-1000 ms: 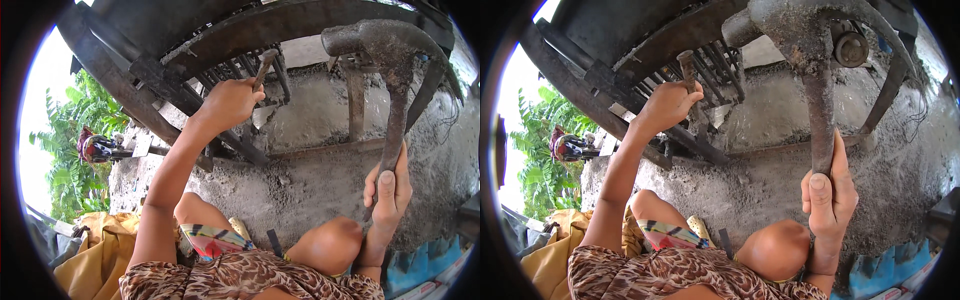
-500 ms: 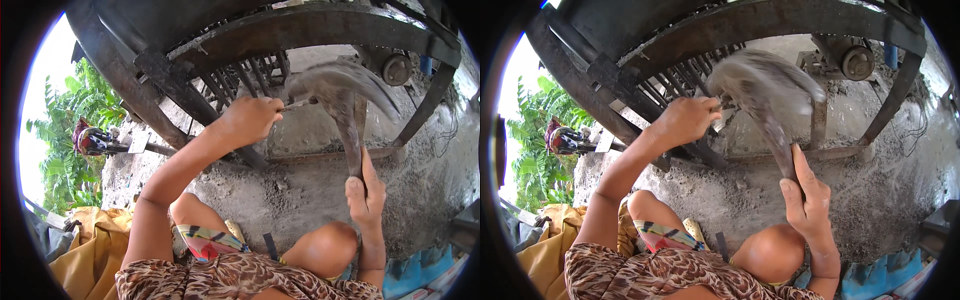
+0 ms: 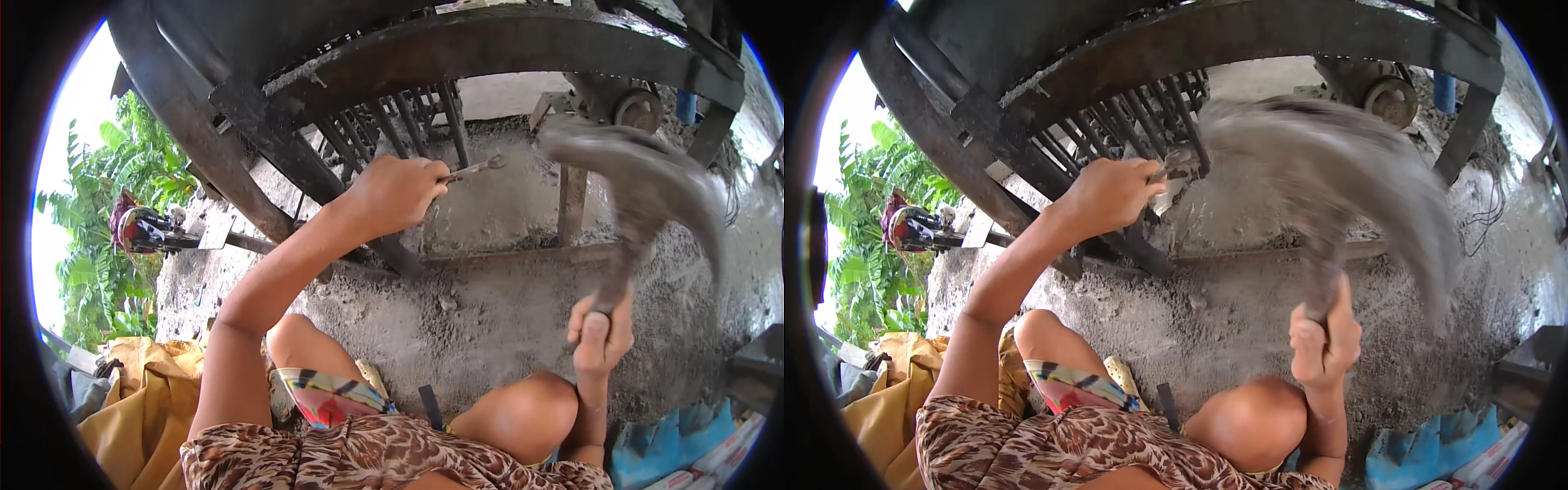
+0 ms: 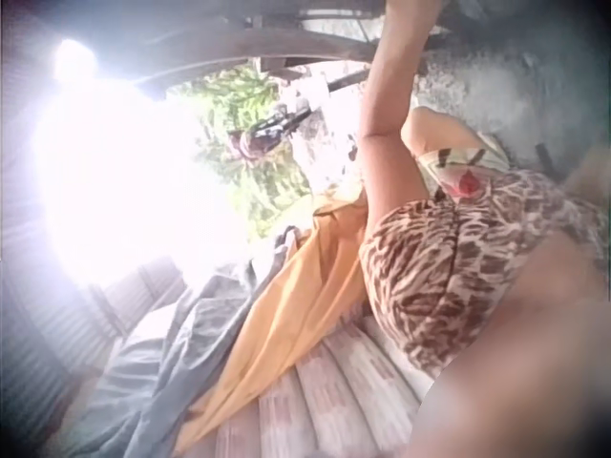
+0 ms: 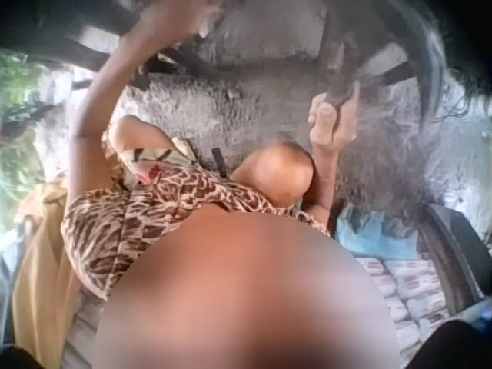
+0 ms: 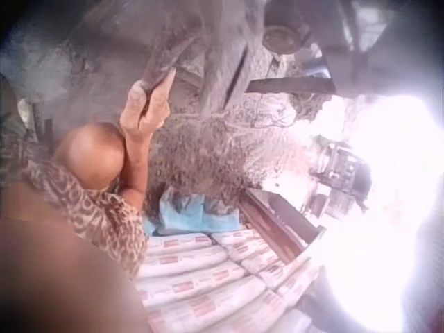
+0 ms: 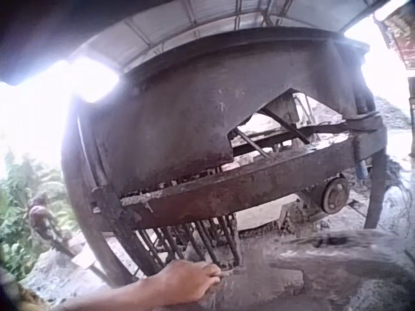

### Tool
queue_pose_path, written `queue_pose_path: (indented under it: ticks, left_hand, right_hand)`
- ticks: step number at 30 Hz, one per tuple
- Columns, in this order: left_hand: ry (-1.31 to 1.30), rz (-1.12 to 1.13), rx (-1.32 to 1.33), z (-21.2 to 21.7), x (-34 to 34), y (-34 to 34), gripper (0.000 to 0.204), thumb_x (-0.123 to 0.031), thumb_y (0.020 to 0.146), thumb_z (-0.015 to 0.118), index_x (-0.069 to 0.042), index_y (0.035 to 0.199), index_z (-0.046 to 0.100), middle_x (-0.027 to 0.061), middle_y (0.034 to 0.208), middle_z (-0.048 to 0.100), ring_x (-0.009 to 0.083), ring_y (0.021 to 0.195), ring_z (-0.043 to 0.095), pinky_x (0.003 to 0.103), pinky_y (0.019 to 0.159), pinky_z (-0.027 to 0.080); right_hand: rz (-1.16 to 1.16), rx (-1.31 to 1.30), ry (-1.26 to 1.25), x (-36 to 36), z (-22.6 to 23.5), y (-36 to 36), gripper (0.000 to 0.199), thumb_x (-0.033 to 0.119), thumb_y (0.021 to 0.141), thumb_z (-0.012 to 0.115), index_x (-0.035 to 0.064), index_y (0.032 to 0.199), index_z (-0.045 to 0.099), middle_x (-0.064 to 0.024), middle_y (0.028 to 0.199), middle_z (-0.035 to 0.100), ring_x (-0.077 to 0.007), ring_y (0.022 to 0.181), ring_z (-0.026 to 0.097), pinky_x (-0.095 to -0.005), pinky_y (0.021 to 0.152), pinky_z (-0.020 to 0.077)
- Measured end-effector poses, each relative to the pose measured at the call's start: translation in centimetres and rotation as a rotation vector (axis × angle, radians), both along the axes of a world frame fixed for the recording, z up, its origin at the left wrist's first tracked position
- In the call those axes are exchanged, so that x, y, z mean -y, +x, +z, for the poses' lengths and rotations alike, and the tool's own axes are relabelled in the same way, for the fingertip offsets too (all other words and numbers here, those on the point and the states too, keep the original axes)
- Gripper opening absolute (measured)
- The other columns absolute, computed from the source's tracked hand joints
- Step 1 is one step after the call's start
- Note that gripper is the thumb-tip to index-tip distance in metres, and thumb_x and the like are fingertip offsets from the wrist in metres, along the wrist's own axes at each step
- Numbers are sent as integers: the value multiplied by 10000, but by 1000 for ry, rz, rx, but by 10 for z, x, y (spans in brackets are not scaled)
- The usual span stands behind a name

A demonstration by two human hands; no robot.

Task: The person uses a hammer and a metal rod to clear hardened concrete from the underside of a hollow block making machine.

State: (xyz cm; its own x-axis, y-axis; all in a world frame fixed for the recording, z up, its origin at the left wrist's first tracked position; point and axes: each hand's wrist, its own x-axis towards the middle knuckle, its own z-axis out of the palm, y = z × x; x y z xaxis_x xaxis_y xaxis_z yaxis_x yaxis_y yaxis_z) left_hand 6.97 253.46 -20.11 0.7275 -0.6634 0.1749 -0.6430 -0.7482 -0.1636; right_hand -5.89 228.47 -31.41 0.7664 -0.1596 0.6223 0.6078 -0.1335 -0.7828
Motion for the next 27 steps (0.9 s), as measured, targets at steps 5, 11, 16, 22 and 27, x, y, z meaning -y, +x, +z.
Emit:
queue_pose_path:
  ticks: [5, 11, 16, 22, 27]
  left_hand:
    - [7, -10, -10, -9, -5, 6, 223, -251, 851, 502, -55, 943, 553, 101, 782, 586, 318, 705, 587, 404, 600, 470]
    - [85, 96, -40, -24, -26, 11, 219, -247, 854, 497, -52, 930, 562, 93, 823, 587, 291, 724, 601, 391, 621, 487]
    - [52, 103, -14, -10, -25, -1, 214, -220, 840, 509, -46, 951, 567, 121, 777, 608, 304, 702, 611, 403, 625, 486]
    - [-63, 36, 87, 28, -14, 1, 177, -225, 853, 516, -68, 914, 571, 127, 767, 585, 312, 697, 575, 385, 590, 455]
    - [-50, 78, 13, 26, -14, -1, 180, -228, 848, 522, -67, 910, 573, 134, 750, 580, 331, 681, 564, 389, 592, 455]
  right_hand:
    - [77, 205, 76, 5, 5, 2, 438, 94, 819, 459, -87, 1214, 407, -65, 571, 500, -79, 449, 431, -202, 431, 353]
    - [-47, 204, -412, 10, 4, -1, 383, 151, 865, 426, -67, 1179, 438, -26, 535, 481, -79, 430, 407, -211, 425, 344]
    - [-6, 119, -119, 6, 0, -4, 483, 333, 899, 424, -43, 1198, 376, -37, 534, 466, -75, 429, 379, -217, 417, 313]
    - [-81, -82, 158, -5, -2, -6, 591, 448, 890, 440, -36, 1213, 342, -29, 532, 460, -65, 442, 383, -195, 415, 297]
    - [-111, -69, 212, -7, -2, -4, 648, 471, 890, 418, -28, 1280, 281, -37, 529, 458, -71, 432, 376, -208, 412, 290]
